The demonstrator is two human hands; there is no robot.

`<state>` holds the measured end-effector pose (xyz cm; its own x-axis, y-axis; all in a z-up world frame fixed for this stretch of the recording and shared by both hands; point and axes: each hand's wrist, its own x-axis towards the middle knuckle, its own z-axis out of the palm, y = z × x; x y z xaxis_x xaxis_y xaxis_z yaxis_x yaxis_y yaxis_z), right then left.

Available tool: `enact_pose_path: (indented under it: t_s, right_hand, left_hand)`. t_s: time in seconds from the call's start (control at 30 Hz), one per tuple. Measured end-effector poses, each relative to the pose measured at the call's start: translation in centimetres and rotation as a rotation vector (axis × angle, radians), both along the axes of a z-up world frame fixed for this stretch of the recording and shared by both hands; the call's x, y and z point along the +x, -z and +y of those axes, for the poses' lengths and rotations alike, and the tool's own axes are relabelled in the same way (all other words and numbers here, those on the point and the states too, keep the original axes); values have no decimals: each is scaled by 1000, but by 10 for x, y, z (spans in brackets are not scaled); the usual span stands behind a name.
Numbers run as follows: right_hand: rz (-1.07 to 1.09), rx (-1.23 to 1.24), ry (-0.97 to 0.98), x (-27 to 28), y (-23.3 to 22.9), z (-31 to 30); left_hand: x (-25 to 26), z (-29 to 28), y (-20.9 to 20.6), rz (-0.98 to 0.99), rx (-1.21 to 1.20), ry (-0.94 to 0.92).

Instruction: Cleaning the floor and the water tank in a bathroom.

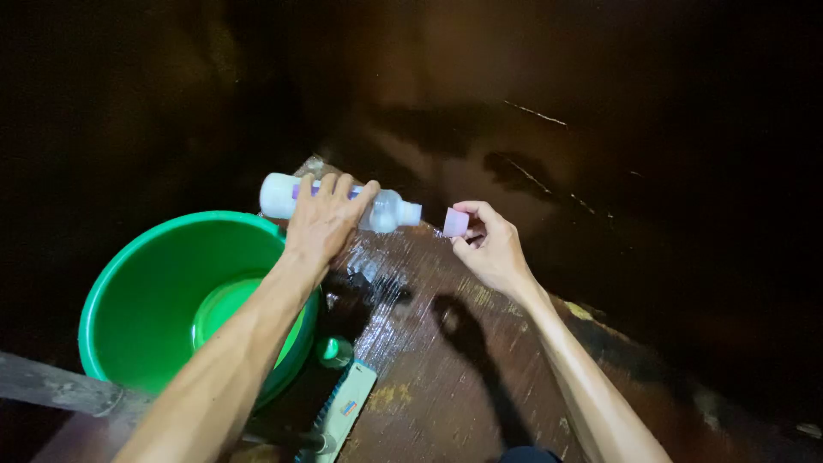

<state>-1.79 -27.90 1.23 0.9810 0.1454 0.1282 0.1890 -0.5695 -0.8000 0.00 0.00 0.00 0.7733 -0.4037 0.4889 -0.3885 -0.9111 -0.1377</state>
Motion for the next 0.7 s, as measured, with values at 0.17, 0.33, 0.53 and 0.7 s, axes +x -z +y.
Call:
enact_pose_path:
  t_s: [0.17, 0.33, 0.53, 0.7]
  right_hand:
    - [-21, 24, -26, -3, 6, -6]
    - [5, -28, 3, -4, 5, -8]
    - [17, 47, 8, -5, 15, -12]
    - [16, 8, 21, -5, 17, -14]
  left_hand:
    - [0, 0, 1, 11, 28, -43]
    - [4, -3, 6, -82, 48, -54]
    - [5, -8, 5, -92, 102, -146]
    - [9, -14, 9, -75, 143, -88]
